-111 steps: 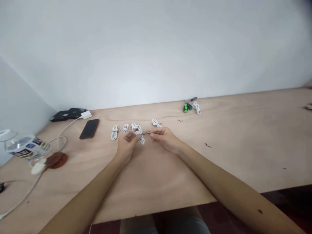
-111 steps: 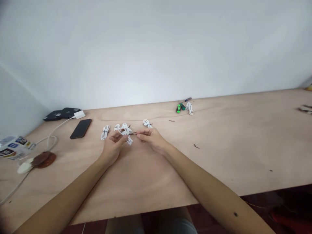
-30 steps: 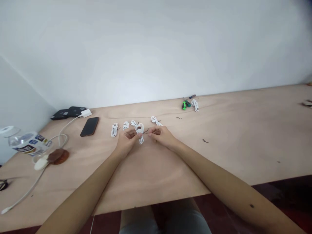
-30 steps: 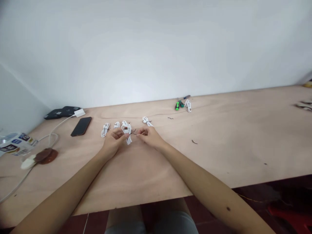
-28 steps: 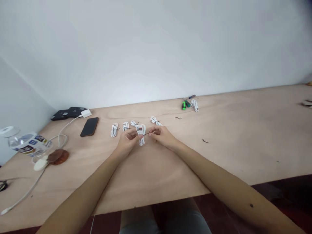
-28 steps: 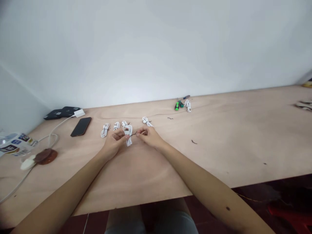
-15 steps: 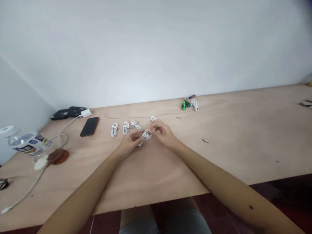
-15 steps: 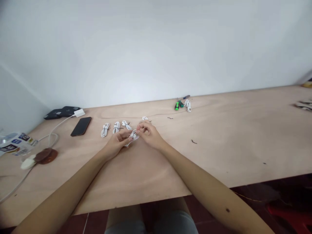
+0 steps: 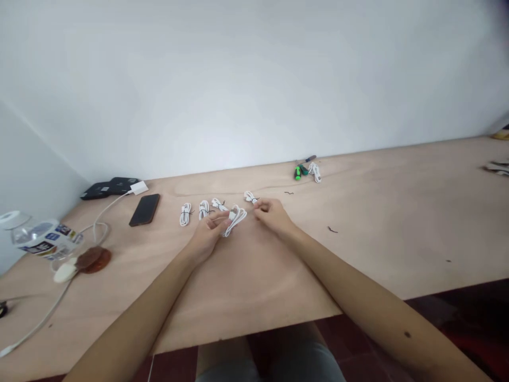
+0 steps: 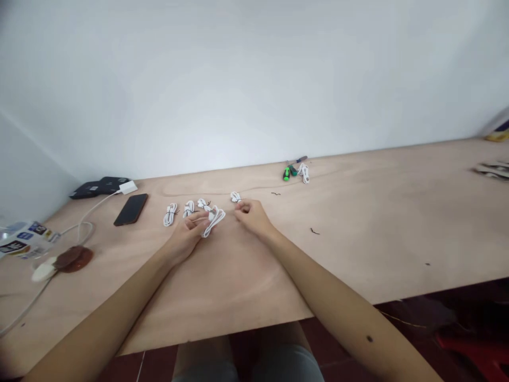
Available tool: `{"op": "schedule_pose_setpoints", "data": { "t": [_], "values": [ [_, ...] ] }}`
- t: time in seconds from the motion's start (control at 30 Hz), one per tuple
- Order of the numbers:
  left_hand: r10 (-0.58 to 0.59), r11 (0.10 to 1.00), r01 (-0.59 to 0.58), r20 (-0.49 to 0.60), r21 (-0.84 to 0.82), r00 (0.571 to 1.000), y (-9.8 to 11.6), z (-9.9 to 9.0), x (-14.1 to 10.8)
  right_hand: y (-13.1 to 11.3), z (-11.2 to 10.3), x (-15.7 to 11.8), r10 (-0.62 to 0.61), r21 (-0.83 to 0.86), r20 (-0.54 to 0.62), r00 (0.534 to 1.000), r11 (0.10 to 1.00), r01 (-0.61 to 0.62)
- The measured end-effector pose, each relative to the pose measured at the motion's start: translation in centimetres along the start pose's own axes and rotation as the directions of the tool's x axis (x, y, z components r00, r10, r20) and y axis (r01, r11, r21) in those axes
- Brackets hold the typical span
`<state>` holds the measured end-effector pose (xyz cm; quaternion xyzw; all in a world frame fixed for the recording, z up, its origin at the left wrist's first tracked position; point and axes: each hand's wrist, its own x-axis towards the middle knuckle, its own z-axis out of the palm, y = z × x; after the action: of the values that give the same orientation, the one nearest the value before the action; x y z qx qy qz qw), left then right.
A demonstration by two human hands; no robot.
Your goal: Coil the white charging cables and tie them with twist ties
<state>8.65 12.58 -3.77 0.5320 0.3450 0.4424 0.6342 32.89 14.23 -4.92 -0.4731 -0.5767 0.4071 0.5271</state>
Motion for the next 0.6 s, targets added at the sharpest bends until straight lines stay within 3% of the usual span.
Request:
{"op": "schedule_pose_setpoints", "data": {
  "t": [0.13,0.2,0.33,0.43,0.6],
  "values": [
    [0.014,0.999,-0.015,-0.033,-0.046,0.999,-0.1,0.1,0.3,-0.6,0.5,-0.6,-0.243,-0.272,0.11,0.964,0.925,0.264],
    [0.021,0.998,-0.023,-0.046,-0.053,0.999,-0.2,0.3,0.3,-1.3,1.0,-1.1,-0.269,-0.248,0.186,0.945,0.918,0.31],
    [0.069,0.997,-0.067,-0.078,0.033,0.995,-0.4,0.7,0.0,-1.9,2.5,-1.9,-0.183,0.003,0.329,0.926,0.981,0.193],
    [0.135,0.985,-0.121,-0.117,0.122,0.984,-0.3,1.0,-0.2,-1.9,3.4,-2.1,-0.145,0.142,0.293,0.945,0.984,0.107],
    [0.145,0.985,-0.129,-0.15,0.113,0.978,-0.3,1.0,-0.3,-1.7,3.7,-2.4,-0.043,0.268,0.234,0.971,0.963,-0.022]
  ]
}}
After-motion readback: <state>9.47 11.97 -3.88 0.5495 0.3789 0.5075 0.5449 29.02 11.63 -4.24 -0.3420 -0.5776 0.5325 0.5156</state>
